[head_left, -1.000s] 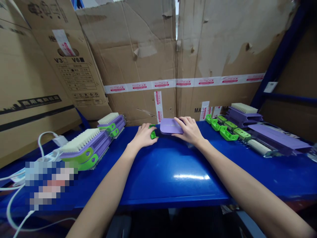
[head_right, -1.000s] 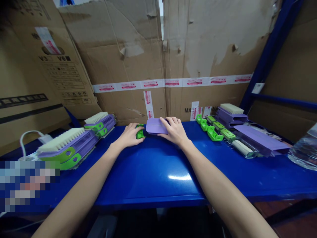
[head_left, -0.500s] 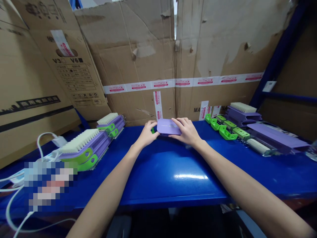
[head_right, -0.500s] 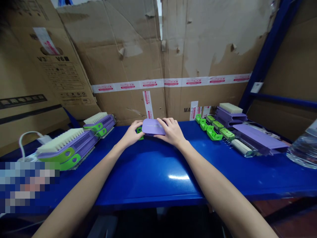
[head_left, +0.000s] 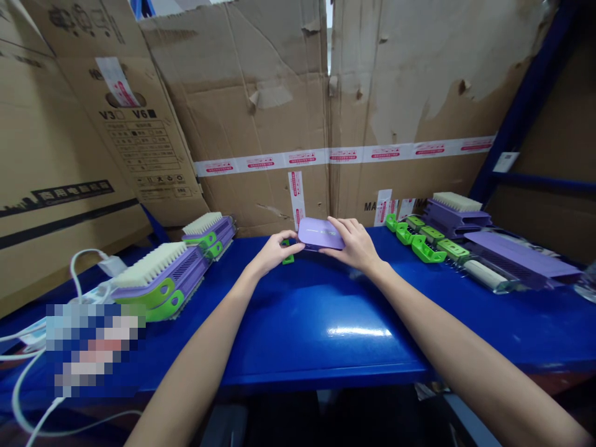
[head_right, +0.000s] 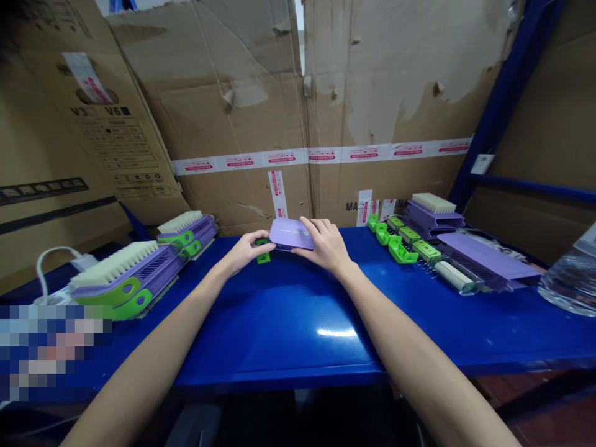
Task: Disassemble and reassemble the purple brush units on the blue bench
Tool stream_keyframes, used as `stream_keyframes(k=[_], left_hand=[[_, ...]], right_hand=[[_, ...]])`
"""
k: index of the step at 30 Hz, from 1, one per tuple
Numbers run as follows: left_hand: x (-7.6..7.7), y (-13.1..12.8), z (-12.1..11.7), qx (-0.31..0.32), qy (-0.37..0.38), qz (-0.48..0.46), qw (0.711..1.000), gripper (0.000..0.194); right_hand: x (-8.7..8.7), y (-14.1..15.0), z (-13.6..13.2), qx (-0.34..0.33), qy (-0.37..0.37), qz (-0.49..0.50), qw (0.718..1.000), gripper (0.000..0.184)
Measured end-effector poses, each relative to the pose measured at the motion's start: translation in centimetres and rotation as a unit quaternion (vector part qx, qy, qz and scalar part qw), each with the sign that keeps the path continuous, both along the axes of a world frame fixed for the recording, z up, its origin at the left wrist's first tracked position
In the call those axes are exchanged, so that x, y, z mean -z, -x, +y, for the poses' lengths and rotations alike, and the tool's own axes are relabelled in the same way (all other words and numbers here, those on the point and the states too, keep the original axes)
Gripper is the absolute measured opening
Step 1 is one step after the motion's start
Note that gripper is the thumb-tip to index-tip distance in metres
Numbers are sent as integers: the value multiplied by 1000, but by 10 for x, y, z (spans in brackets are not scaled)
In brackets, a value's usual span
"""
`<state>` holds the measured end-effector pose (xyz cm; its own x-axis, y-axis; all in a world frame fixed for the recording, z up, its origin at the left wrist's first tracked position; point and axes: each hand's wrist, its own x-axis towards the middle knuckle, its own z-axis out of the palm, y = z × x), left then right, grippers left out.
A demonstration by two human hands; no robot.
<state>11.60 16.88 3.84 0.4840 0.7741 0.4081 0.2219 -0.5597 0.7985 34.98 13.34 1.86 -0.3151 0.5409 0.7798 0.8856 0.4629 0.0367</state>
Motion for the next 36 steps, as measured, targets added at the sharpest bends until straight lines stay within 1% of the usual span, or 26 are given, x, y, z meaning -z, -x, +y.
stream_keyframes(k=[2, 4, 7, 10, 12, 14, 17, 19, 21, 23, 26, 28, 31, 34, 36], left_hand=[[0, -1, 1, -39, 6, -58, 998, 31], [-2, 0, 5, -86, 31, -140, 986, 31], [-5, 6, 11, -149, 77, -273, 947, 30], [-9, 13, 15, -186, 90, -372, 905, 25], [-10, 15, 16, -194, 102, -411, 885, 23], [-11, 14, 14, -188, 116, -428, 876, 23], [-11, 8, 9, -158, 126, -422, 884, 23], [-10, 3, 6, -134, 128, -408, 894, 25], [-9, -2, 3, -115, 134, -396, 901, 26], [-8, -6, 0, -100, 143, -388, 905, 27], [-8, -9, -4, -66, 161, -376, 910, 29], [-8, -10, -6, -38, 178, -370, 911, 29], [-9, -11, -8, -11, 200, -378, 904, 28], [-10, -9, -7, -14, 209, -390, 897, 25], [-10, -8, -7, -14, 199, -385, 901, 25]], right_hand=[[1, -2, 1, 26, 1, 9, 1000, 79], [3, -4, 3, 65, 2, 20, 998, 77], [5, -3, 3, 121, 5, 33, 992, 74], [6, 5, 1, 155, 12, 29, 987, 70], [5, 12, -1, 173, 27, 19, 984, 68], [4, 20, -3, 188, 54, 9, 981, 67], [4, 27, -5, 207, 103, 3, 973, 65], [5, 28, -5, 207, 116, 8, 971, 64], [3, 25, -5, 188, 98, 18, 977, 61], [0, 23, -5, 153, 61, 42, 985, 57], [-7, 22, -7, 92, 22, 124, 988, 51], [-11, 25, -9, 36, 24, 190, 981, 48], [-14, 31, -12, -64, 69, 278, 956, 45], [-16, 35, -12, -137, 130, 360, 914, 45], [-18, 35, -11, -170, 155, 416, 880, 48]])
